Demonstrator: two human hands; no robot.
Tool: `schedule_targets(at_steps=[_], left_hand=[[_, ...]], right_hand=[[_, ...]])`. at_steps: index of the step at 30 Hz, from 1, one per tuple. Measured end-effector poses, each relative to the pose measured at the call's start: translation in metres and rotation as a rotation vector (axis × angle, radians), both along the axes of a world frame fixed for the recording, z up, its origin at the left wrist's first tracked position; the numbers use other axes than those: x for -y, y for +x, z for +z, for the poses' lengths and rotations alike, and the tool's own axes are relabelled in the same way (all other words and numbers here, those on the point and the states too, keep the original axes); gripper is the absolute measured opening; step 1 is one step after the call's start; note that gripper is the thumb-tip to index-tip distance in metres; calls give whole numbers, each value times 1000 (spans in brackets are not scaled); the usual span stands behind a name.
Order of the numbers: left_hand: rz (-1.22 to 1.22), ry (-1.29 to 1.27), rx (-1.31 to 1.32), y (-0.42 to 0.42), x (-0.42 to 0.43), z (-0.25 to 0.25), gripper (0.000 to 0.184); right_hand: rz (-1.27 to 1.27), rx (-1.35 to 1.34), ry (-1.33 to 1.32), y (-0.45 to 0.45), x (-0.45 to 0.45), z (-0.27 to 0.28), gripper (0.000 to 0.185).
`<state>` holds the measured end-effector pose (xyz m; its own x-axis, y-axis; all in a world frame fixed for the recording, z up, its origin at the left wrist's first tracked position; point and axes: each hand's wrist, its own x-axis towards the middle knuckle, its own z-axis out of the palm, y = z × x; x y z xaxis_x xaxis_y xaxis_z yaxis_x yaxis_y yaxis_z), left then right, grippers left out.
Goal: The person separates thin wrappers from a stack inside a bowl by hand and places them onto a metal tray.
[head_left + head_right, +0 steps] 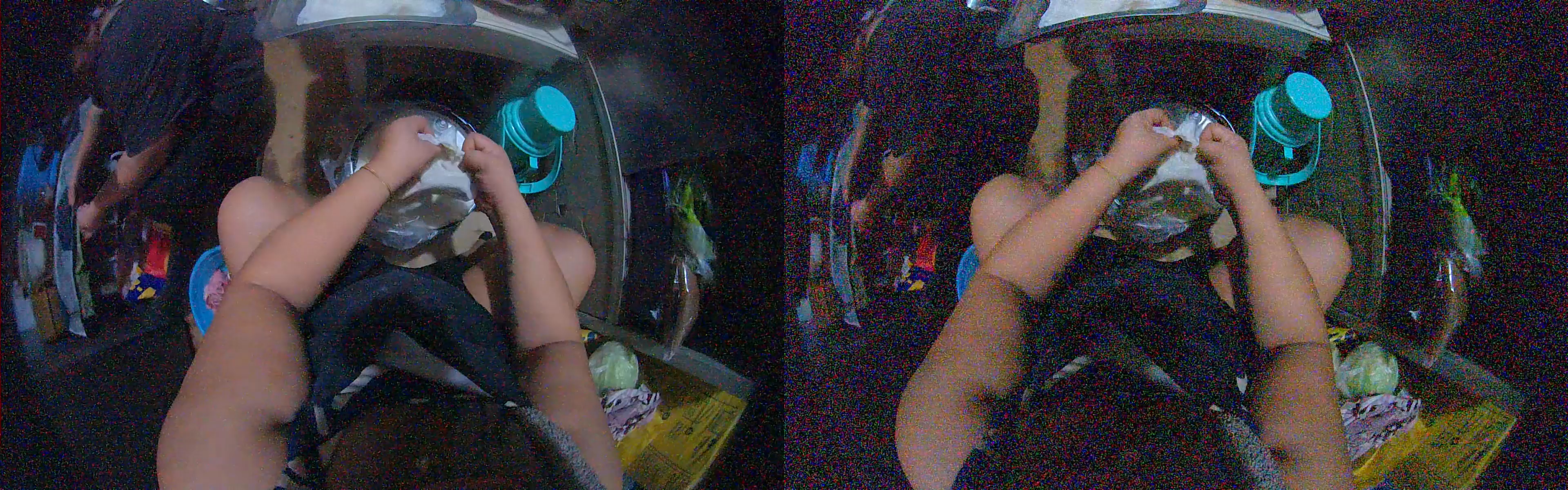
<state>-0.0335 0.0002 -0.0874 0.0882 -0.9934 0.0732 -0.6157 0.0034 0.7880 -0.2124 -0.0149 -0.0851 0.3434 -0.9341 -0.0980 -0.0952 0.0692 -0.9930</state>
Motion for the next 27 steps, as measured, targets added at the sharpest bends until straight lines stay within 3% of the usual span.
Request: schedule_targets(at_steps=[5, 8, 11, 14, 17, 20, 27], left_hand=[[-28, 9, 7, 0, -3, 10, 26], [-29, -12, 36, -1, -2, 6, 27], [-32, -5, 70, -1, -5, 10, 26], [-55, 30, 81, -3, -10, 17, 26], [-91, 29, 47, -6, -13, 17, 24], [-116, 13, 50, -7, -16, 23, 23], [-94, -42, 64, -7, -14, 15, 23]], right_hand=[[-80, -9, -12, 6, -1, -3, 18], [-63, -178, -156, 11, -10, 10, 25], [-45, -310, -156, 7, -3, 3, 24], [-23, -252, -240, 5, -2, 1, 19], [-66, -438, -367, 3, -1, -1, 21], [-71, -714, -322, 7, -13, 33, 32], [-201, -868, -329, 6, -9, 31, 31]])
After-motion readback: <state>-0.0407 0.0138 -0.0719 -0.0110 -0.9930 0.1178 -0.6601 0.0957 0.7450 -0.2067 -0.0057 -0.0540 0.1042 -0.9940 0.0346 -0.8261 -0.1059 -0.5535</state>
